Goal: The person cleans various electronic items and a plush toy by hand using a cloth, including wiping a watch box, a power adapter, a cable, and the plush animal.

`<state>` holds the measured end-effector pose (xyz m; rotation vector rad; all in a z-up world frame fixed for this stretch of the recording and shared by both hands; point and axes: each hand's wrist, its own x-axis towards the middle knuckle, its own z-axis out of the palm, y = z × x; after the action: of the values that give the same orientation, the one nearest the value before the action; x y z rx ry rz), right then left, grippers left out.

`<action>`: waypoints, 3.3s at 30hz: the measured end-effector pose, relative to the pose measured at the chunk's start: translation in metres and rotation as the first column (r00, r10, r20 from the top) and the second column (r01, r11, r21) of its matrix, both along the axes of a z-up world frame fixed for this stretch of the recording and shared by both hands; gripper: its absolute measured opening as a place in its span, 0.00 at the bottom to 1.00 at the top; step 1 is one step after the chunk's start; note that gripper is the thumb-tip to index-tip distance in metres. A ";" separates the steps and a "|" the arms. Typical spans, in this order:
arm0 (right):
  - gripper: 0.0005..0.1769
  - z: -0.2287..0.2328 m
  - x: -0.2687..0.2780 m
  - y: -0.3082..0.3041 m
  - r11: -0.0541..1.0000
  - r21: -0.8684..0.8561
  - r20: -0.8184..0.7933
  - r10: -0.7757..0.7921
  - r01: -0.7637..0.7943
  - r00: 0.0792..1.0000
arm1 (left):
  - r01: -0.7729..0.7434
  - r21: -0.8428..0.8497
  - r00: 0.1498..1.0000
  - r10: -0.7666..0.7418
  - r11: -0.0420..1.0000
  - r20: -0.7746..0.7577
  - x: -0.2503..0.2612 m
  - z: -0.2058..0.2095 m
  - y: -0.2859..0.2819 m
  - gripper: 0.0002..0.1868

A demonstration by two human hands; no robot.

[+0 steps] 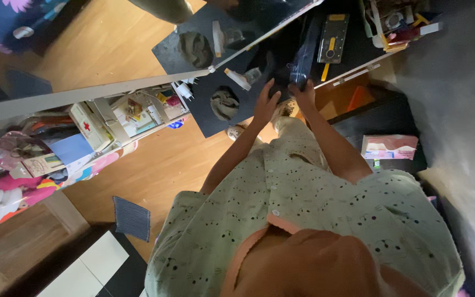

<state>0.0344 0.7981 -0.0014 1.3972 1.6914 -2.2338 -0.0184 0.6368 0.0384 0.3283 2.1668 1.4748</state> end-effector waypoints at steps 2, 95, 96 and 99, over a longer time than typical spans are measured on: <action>0.28 0.004 0.019 -0.001 0.998 -0.032 -0.058 0.056 -0.058 0.997 | 0.008 -0.049 1.000 -0.007 0.999 0.005 0.001 0.001 0.004 0.32; 0.17 -0.052 -0.073 -0.664 0.984 -0.164 -0.239 -0.107 0.069 0.965 | -0.472 -0.302 0.878 0.410 0.828 -0.246 -0.013 -0.016 -0.670 0.42; 0.17 -0.057 -0.079 -0.666 0.983 -0.164 -0.226 -0.119 0.083 0.967 | -0.465 -0.304 0.879 0.395 0.831 -0.266 -0.020 -0.020 -0.671 0.43; 0.17 -0.071 -0.095 -0.665 0.981 -0.190 -0.276 -0.092 0.039 0.957 | -0.448 -0.324 0.894 0.423 0.833 -0.149 -0.037 -0.036 -0.668 0.41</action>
<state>-0.0605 0.1328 -0.0726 1.1558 1.4733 -2.6577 -0.0550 -0.0315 0.0025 -0.2664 2.6282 1.2618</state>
